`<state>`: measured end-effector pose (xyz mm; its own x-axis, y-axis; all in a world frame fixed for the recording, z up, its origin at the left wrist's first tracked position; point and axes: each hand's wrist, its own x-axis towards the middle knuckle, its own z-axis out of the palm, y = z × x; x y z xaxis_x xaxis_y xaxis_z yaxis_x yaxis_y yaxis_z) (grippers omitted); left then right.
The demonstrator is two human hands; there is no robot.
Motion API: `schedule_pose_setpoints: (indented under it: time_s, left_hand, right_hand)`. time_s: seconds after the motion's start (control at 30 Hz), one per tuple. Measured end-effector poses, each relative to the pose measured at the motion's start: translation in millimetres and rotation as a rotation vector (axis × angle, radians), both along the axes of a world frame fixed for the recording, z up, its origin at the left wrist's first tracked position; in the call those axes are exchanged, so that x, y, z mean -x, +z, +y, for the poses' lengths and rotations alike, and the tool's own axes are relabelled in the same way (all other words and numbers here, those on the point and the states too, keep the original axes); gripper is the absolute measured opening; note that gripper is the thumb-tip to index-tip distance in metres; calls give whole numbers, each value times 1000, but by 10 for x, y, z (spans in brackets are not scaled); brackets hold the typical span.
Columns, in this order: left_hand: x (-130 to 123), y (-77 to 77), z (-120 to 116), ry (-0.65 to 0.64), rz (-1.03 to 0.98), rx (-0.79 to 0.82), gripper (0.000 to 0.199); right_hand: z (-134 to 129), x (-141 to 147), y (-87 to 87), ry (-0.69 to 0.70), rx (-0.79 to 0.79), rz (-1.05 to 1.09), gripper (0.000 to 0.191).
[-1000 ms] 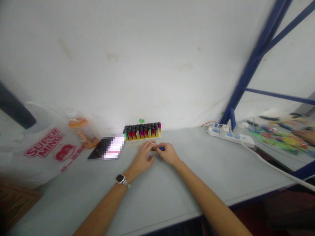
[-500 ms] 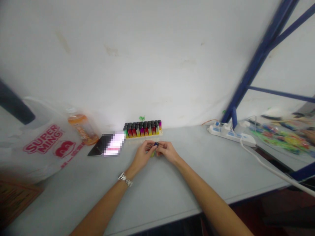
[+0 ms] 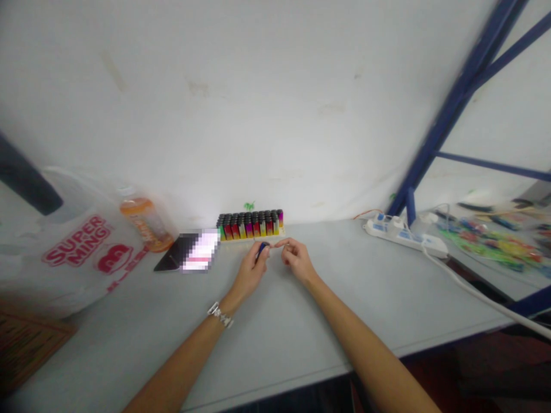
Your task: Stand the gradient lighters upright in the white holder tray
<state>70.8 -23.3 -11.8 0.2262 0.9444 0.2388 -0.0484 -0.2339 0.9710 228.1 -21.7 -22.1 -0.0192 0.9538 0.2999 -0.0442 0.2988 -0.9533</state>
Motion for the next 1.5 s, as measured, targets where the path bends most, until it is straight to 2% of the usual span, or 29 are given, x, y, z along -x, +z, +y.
schedule_pose_setpoints:
  time_s: [0.07, 0.17, 0.3, 0.47, 0.9, 1.27, 1.5]
  left_hand:
    - [-2, 12, -22, -16, 89, -112, 31]
    - [-11, 21, -65, 45, 219, -195, 39]
    - [-35, -5, -82, 141, 346, -170, 49]
    - [-56, -64, -10, 199, 426, -172, 40]
    - [-68, -100, 33, 193, 391, -171, 33]
    - [-24, 39, -92, 149, 353, -153, 50]
    - [-38, -59, -13, 188, 398, -139, 43]
  right_hand:
    - [24, -31, -38, -27, 20, -52, 25]
    - [28, -34, -79, -5, 53, -136, 19]
    - [3, 13, -96, 25, 35, -266, 12]
    - [5, 23, -120, 22, 10, -362, 20]
    - [-5, 24, -95, 39, 0, -416, 20]
    - [-3, 38, -108, 80, 26, -392, 8]
    - [-6, 28, -91, 61, 24, -435, 17]
